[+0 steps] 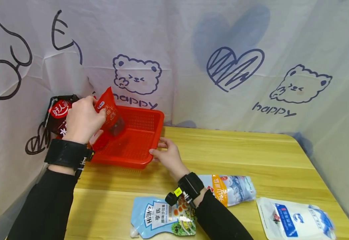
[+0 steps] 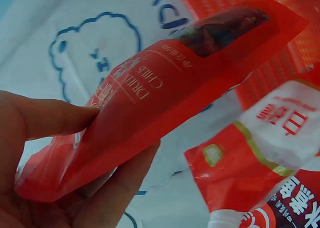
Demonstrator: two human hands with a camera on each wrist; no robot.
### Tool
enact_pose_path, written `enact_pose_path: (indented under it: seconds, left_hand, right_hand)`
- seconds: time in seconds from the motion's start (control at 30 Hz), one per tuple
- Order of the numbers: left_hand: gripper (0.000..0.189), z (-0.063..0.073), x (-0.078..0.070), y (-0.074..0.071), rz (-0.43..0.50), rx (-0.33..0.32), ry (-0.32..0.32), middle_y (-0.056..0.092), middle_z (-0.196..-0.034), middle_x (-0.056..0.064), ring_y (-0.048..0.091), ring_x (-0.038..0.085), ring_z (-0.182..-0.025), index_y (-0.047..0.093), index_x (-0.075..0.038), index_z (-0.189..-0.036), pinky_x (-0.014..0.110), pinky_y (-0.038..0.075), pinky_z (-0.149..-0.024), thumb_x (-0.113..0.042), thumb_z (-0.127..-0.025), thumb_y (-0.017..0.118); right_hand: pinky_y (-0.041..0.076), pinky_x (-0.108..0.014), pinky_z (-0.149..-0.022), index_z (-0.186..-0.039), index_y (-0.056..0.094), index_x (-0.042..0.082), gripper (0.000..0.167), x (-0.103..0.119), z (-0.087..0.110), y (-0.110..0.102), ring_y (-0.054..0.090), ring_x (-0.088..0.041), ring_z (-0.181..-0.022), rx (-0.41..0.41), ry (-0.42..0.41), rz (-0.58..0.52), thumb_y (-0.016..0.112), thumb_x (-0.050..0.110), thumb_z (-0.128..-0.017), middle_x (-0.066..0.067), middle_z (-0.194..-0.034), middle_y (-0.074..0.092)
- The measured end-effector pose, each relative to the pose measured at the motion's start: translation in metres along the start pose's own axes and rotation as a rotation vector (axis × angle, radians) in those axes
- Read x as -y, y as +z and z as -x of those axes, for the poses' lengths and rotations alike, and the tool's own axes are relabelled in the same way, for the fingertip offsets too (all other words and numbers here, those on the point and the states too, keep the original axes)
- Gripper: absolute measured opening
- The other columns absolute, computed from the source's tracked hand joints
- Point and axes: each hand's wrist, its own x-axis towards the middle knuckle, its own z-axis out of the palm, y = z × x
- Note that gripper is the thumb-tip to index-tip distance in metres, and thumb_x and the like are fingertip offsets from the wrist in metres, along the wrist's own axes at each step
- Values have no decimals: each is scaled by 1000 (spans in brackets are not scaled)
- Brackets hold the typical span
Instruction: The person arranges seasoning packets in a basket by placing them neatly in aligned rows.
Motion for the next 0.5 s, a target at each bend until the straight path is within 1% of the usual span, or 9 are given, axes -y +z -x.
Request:
enact_pose_path:
  seconds: [0.2,0.37,0.5]
  left_hand:
    - [25,-10,7,17,-70,48,8,64,-94,35,63,53,-78,60,12,-99,67,55,-73,-11,-89,64]
    - [27,-16,11,27,-105,102,-27,62,-91,34,61,50,-74,58,14,-100,64,56,-71,-9,-87,66]
    - [27,-20,17,33,-109,163,-57,62,-82,30,60,47,-69,57,13,-98,60,56,-65,-10,-87,66]
  right_hand:
    - [63,-40,-82,-151,45,-2,66,0,1,-2,68,-17,-81,0,0,-21,75,0,-93,-19,-123,57]
    - [62,-43,-84,-150,45,-3,65,2,2,-1,69,-17,-80,9,7,-38,75,-2,-93,-19,-121,57]
    - [61,-46,-86,-150,46,-1,63,3,3,-1,69,-17,-80,0,14,-29,75,-1,-93,-16,-119,57]
